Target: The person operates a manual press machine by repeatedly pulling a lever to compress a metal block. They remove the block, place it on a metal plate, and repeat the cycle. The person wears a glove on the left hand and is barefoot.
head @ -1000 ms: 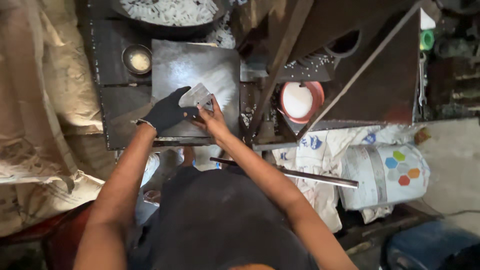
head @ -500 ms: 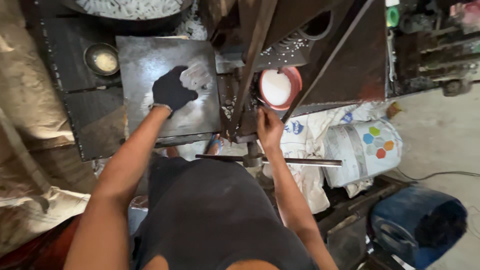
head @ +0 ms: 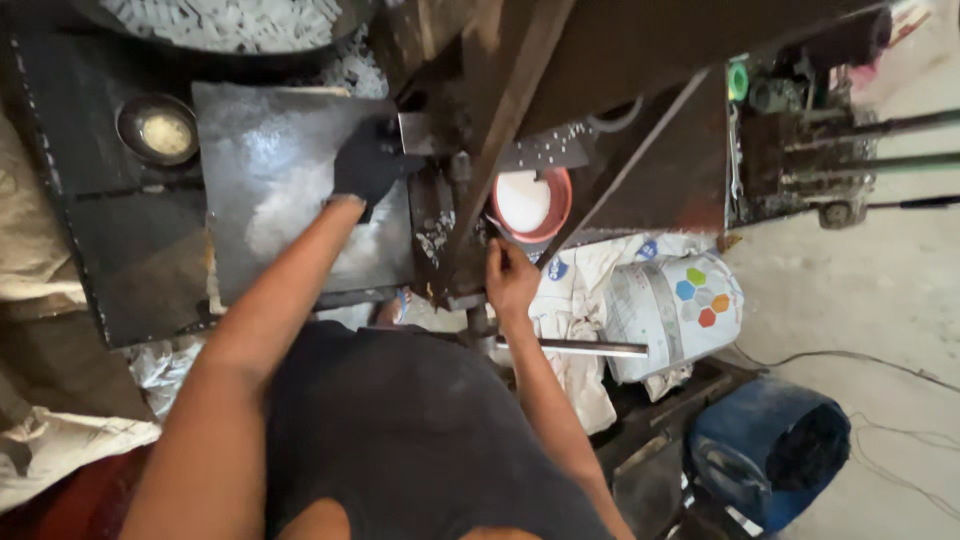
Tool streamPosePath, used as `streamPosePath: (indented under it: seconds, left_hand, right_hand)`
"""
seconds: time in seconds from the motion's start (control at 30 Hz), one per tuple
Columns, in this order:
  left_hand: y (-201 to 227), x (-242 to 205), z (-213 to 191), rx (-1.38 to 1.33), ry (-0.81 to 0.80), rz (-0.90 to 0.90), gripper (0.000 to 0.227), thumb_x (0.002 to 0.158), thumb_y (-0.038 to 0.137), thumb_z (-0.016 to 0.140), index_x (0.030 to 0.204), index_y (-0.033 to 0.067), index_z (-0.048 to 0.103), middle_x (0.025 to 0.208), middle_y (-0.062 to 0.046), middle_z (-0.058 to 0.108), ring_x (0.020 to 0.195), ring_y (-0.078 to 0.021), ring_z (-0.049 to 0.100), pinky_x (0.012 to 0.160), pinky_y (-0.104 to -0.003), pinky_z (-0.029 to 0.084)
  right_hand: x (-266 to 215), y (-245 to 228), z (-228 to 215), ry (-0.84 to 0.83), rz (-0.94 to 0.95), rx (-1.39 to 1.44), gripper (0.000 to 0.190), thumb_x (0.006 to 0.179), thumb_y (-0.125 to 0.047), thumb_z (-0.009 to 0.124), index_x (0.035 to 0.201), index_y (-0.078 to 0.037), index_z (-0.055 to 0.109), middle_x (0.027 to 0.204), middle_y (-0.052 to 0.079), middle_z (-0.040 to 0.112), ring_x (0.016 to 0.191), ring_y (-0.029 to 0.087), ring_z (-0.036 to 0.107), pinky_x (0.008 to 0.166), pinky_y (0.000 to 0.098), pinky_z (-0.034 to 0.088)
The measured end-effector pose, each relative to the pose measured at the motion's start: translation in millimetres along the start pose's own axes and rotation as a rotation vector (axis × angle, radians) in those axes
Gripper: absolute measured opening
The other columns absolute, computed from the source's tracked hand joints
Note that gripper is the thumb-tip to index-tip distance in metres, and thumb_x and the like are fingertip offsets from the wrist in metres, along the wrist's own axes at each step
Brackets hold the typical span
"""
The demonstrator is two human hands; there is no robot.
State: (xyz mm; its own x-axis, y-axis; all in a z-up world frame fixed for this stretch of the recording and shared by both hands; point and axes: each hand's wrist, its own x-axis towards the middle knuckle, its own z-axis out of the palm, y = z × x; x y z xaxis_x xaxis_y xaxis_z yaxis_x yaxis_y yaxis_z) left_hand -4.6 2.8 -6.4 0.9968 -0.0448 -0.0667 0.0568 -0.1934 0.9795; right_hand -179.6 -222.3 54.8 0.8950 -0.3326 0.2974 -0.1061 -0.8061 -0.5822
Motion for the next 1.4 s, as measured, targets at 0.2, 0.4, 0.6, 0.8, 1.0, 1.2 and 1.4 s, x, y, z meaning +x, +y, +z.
streamPosePath:
  seconds: [0.2, 0.4, 0.6, 0.8, 1.0, 1.2, 1.4]
  left_hand:
    - [-7.3, -6.0, 9.2, -0.026, -0.049, -0.058, 0.062, 0.075, 0.041, 0.09, 0.124, 0.008, 0.071, 0.113, -0.014, 0.077, 0.104, -0.0265, 0.074, 0.091, -0.038, 0.055]
    - [13.4, 2.6, 32.4, 0.043, -0.037, -0.024, 0.064, 0.077, 0.047, 0.082, 0.127, 0.0087, 0.071, 0.111, -0.014, 0.076, 0.102, -0.0307, 0.074, 0.088, -0.04, 0.056]
    - [13.2, 14.3, 55.9, 0.072, -0.082, -0.042, 0.055, 0.079, 0.043, 0.077, 0.126, 0.0141, 0.072, 0.105, -0.013, 0.077, 0.098, -0.0335, 0.072, 0.084, -0.043, 0.055]
    - [-20.9, 19.1, 53.8, 0.091, -0.225, 0.023, 0.052, 0.086, 0.037, 0.077, 0.126, 0.0045, 0.069, 0.11, -0.014, 0.076, 0.102, -0.0319, 0.071, 0.087, -0.043, 0.054]
    - [-67.2, -40.8, -14.0, -0.526, -0.314, -0.402, 0.03, 0.098, 0.02, 0.068, 0.121, 0.0003, 0.069, 0.104, -0.014, 0.073, 0.086, -0.021, 0.072, 0.081, -0.036, 0.06]
    - [-53.8, -136.6, -49.9, -0.521, -0.095, -0.565, 0.031, 0.098, 0.016, 0.066, 0.121, -0.005, 0.066, 0.105, -0.018, 0.073, 0.089, -0.0293, 0.074, 0.084, -0.043, 0.063]
    - [-48.4, -163.9, -39.3, -0.341, -0.108, -0.616, 0.032, 0.099, 0.012, 0.063, 0.127, -0.0029, 0.066, 0.108, -0.017, 0.074, 0.09, -0.0264, 0.073, 0.084, -0.039, 0.06]
  right_hand:
    - [-1.1, -7.6, -2.4, -0.09, 0.115, -0.059, 0.027, 0.099, -0.024, 0.072, 0.085, -0.002, 0.074, 0.066, 0.015, 0.064, 0.053, 0.023, 0.058, 0.055, 0.0361, 0.045]
    - [9.7, -13.7, -1.8, -0.099, 0.149, -0.034, 0.023, 0.096, -0.022, 0.071, 0.086, -0.001, 0.074, 0.06, 0.013, 0.06, 0.049, 0.021, 0.054, 0.05, 0.0355, 0.043]
    - [11.3, -12.6, 1.5, -0.084, 0.192, -0.02, 0.024, 0.096, -0.022, 0.071, 0.084, -0.001, 0.073, 0.06, 0.014, 0.061, 0.048, 0.023, 0.055, 0.05, 0.037, 0.043]
    - [4.9, -6.7, -0.7, 0.003, 0.075, -0.013, 0.023, 0.097, -0.023, 0.071, 0.086, -0.003, 0.073, 0.066, 0.015, 0.065, 0.055, 0.03, 0.063, 0.053, 0.0398, 0.048]
    - [-26.9, 2.1, -47.7, 0.076, -0.279, 0.158, 0.01, 0.099, -0.012, 0.072, 0.096, -0.003, 0.069, 0.091, 0.016, 0.07, 0.08, 0.034, 0.068, 0.07, 0.0422, 0.054]
    - [-82.0, 87.3, -133.7, -0.092, -0.593, -0.098, 0.015, 0.09, -0.018, 0.072, 0.095, -0.004, 0.071, 0.099, 0.013, 0.07, 0.087, 0.032, 0.066, 0.082, 0.0475, 0.05]
    - [-113.9, 197.2, -23.7, -0.21, -0.047, -0.17, 0.032, 0.092, -0.036, 0.068, 0.105, -0.006, 0.071, 0.104, 0.012, 0.072, 0.096, 0.032, 0.067, 0.091, 0.0492, 0.049]
